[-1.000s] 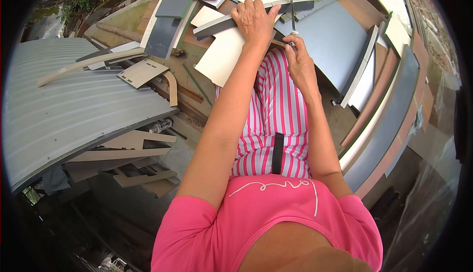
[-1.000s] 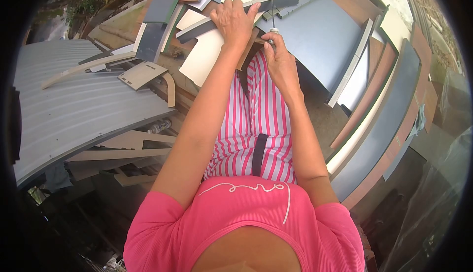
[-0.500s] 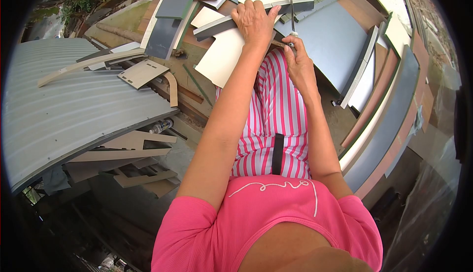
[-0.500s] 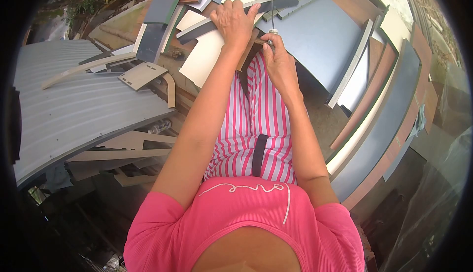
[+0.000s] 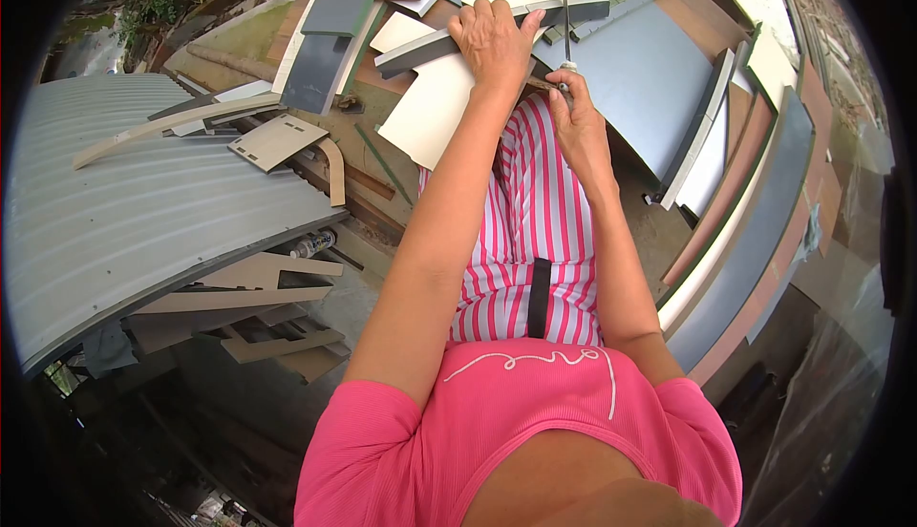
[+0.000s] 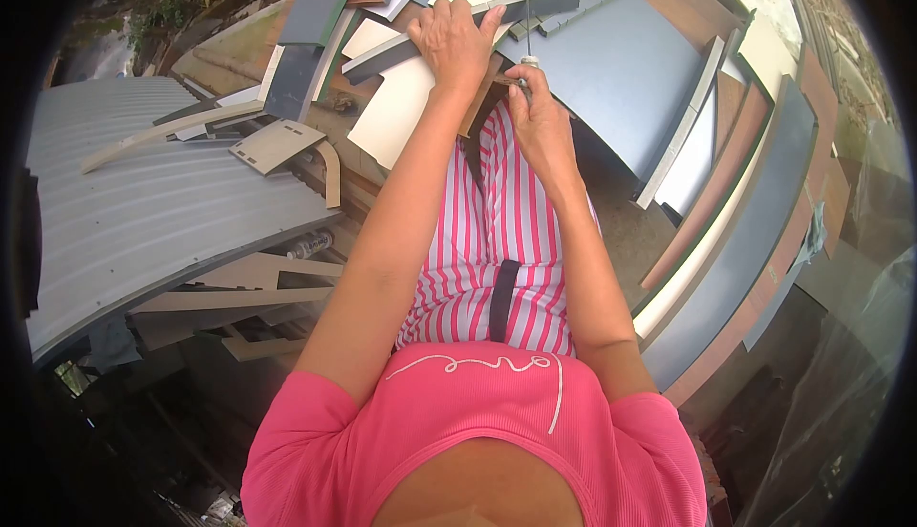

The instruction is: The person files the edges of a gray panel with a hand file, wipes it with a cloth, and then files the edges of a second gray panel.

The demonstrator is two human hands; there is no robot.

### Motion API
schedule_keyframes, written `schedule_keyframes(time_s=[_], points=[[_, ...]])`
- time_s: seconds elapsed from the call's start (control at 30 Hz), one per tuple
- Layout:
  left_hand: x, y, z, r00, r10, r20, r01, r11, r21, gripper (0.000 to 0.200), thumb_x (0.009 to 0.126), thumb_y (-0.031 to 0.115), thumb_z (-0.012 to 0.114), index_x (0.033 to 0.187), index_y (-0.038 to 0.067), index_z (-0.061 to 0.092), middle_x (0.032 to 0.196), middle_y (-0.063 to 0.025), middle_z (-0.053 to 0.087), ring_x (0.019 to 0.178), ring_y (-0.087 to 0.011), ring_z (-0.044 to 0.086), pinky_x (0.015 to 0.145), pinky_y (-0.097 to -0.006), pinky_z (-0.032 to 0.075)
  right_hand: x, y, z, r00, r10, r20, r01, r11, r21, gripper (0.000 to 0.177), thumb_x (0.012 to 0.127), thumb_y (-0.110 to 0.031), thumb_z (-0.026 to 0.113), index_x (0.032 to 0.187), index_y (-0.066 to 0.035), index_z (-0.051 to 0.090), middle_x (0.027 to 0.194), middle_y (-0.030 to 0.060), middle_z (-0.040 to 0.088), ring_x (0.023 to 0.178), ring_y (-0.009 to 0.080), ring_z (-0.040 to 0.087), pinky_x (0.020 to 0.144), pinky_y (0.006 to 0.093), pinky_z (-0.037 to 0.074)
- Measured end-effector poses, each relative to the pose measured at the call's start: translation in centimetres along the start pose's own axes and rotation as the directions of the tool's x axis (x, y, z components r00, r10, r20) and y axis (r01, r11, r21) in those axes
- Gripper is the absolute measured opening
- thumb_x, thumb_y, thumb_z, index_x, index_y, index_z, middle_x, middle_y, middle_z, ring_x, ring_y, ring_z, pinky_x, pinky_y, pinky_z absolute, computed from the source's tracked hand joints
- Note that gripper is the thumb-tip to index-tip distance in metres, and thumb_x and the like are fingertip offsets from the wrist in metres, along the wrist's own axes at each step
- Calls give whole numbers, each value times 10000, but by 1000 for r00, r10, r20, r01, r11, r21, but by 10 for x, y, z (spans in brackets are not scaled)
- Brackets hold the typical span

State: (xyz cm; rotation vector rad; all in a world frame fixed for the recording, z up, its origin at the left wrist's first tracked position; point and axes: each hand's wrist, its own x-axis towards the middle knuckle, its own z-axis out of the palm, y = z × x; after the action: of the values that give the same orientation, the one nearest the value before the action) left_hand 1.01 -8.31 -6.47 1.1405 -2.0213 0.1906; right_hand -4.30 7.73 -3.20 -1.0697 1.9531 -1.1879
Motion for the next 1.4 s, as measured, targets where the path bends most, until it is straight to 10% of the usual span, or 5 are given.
schedule_keyframes(time_s=[1.4], points=[[1,0,-1,998,-11,67,11,1000,11,454,783,479,728,766,32,647,824,-120,593,876,-292,530,865,-428,350,0,1,3,1000,16,-4,-16,999,27,229,1016,-240,511,1232,-164,500,1108,195,662,1054,397,640,871,408,486]])
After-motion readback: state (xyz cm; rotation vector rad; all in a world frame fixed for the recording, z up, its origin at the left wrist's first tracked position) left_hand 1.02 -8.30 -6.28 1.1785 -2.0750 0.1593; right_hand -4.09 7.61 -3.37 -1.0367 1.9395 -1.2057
